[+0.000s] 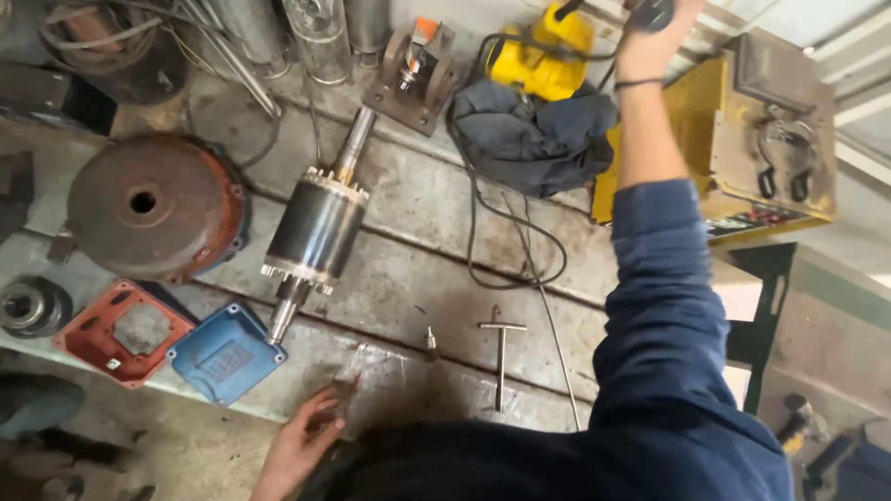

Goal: The person opens a box to retrieve a bearing, unwraps it, and attempts to fit it onto the shaft of a blue electric motor. After removing the bearing, they place it on a workbench and then secure it in a bench vise using a wrench.

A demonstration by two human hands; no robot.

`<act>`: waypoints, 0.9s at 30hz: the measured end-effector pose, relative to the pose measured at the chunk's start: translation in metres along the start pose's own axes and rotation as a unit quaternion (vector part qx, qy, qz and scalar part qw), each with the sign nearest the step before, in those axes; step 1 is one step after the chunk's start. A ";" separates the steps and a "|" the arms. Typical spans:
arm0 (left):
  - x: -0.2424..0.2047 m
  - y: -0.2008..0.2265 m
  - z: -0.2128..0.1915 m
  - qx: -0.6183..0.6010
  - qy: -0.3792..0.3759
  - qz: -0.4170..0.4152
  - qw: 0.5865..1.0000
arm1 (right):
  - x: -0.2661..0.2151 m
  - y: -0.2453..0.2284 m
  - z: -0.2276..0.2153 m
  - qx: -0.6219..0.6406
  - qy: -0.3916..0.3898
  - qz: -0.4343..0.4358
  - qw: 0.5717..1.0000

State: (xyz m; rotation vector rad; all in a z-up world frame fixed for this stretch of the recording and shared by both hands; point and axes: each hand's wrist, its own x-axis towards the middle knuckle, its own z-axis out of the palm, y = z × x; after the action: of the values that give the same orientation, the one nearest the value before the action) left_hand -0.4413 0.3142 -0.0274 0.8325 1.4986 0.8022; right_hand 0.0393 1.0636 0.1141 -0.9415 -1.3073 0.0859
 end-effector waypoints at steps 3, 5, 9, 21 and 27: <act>0.009 0.033 0.008 0.105 -0.013 -0.010 0.994 | -0.040 -0.068 0.016 -0.057 -0.128 0.068 0.988; 0.011 0.050 0.013 0.156 -0.027 -0.027 0.987 | -0.065 -0.044 0.011 -0.095 -0.184 0.148 0.967; 0.014 0.094 0.020 0.315 -0.090 -0.104 0.939 | -0.132 0.043 -0.017 -0.398 -0.329 0.132 0.846; 0.011 0.140 -0.034 0.357 -0.113 -0.018 0.927 | -0.226 -0.232 -0.149 -0.293 -0.304 0.105 0.900; 0.011 0.134 -0.048 0.391 -0.170 0.020 0.904 | -0.311 -0.298 -0.188 -0.350 -0.547 0.130 0.749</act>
State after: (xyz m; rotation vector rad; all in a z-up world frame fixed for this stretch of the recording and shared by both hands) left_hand -0.4821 0.3909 0.0857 1.5123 1.4775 0.0264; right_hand -0.0305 0.6012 0.0670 -1.8707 -2.3671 0.4413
